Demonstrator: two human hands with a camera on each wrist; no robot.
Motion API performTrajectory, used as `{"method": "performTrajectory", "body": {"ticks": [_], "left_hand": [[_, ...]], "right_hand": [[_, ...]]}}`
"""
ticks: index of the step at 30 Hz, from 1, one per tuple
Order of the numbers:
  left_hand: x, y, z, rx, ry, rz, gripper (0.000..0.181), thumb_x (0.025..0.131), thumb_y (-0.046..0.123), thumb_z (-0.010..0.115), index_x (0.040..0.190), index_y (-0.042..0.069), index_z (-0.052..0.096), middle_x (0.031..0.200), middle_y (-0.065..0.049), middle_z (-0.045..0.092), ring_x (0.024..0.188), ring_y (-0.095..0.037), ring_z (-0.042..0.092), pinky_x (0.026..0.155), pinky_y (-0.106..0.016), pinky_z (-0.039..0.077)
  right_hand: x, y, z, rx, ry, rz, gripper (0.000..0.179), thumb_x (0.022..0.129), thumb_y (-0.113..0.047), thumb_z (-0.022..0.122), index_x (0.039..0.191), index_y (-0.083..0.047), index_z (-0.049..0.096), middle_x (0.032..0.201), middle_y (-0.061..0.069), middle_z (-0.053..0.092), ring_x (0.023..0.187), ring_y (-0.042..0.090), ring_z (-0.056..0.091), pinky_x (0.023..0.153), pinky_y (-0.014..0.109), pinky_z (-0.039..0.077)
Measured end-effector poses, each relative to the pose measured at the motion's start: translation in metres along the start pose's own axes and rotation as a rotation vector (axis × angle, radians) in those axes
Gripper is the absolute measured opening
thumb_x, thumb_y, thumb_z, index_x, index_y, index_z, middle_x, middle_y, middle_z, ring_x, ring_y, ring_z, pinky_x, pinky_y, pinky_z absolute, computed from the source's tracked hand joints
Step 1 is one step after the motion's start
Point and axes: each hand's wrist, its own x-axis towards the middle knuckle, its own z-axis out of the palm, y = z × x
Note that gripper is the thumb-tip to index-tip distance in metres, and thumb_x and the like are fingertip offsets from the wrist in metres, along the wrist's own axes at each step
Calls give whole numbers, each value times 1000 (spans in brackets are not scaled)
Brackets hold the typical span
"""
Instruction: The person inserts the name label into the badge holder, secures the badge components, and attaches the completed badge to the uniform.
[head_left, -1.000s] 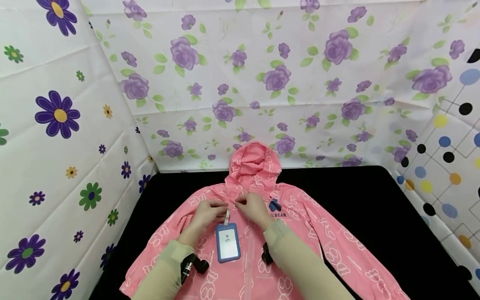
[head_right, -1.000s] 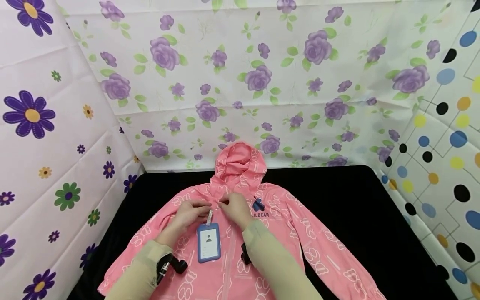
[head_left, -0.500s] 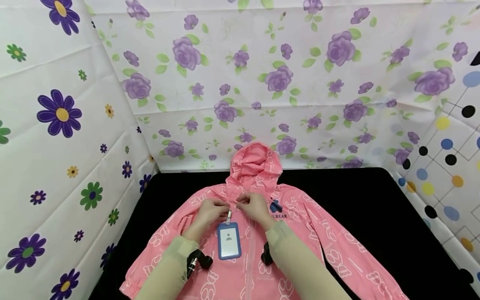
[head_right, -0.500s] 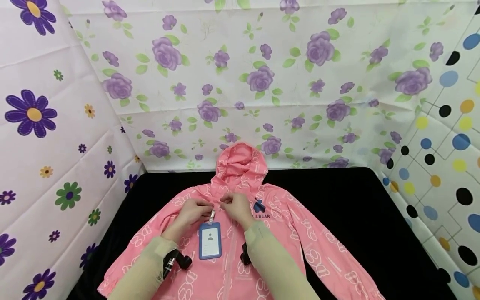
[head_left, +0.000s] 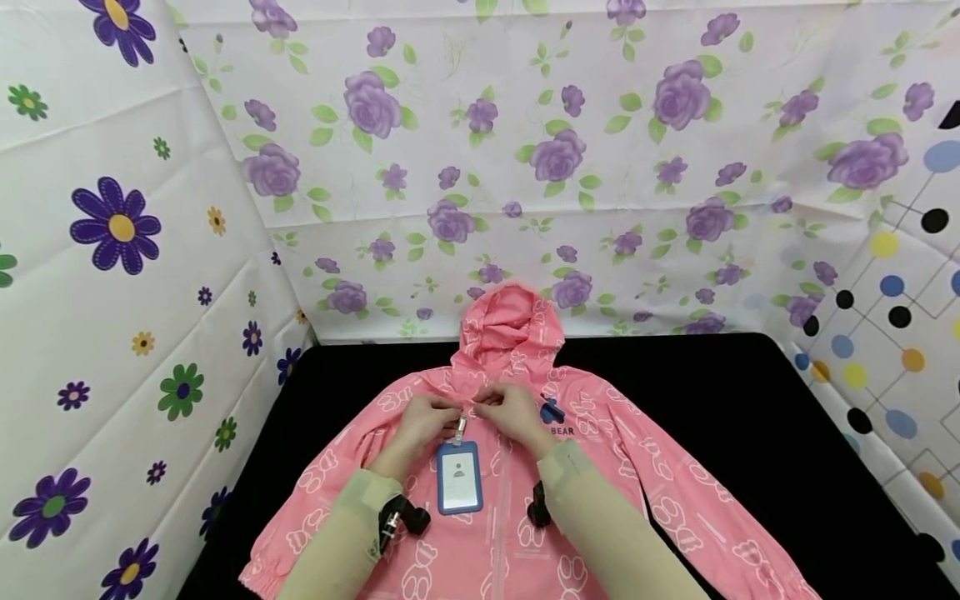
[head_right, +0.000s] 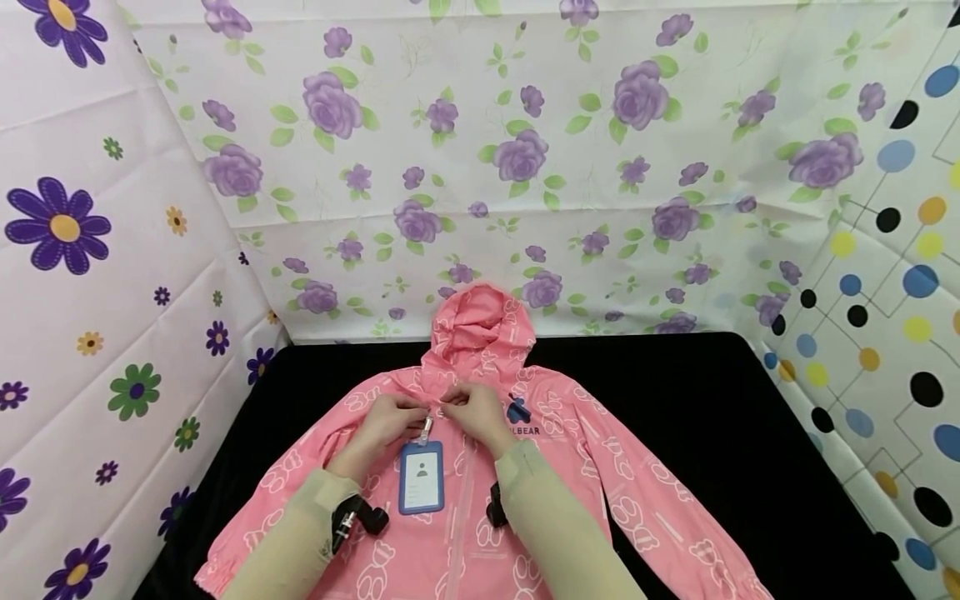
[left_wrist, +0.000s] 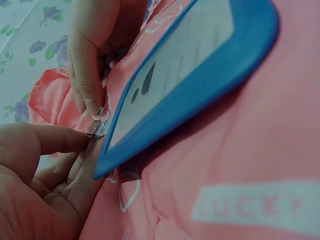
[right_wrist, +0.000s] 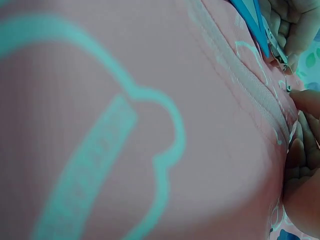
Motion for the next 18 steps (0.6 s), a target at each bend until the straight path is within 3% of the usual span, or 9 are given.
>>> {"method": "performTrajectory", "body": {"ticks": [7,18], "left_hand": [[2,-1,0,-10,-5,2,18,90,5,70,104,-5,73,83,-14,72,68,-20,71,61,-31,60],[3,-4,4,48,27,66,18,90,4,71,104,-8,73,85,-17,73,68,-20,72,62,-31,61]], "right_hand": [[1,5,-1,15,-5,-14,12,88,-19,78,100,-15,77,91,-9,72,83,8,65,75,27,54],[-4,6,0,-40,4,-47,13,90,-21,76,102,-20,79,95,-10,72,88,8,65,78,29,54]]}}
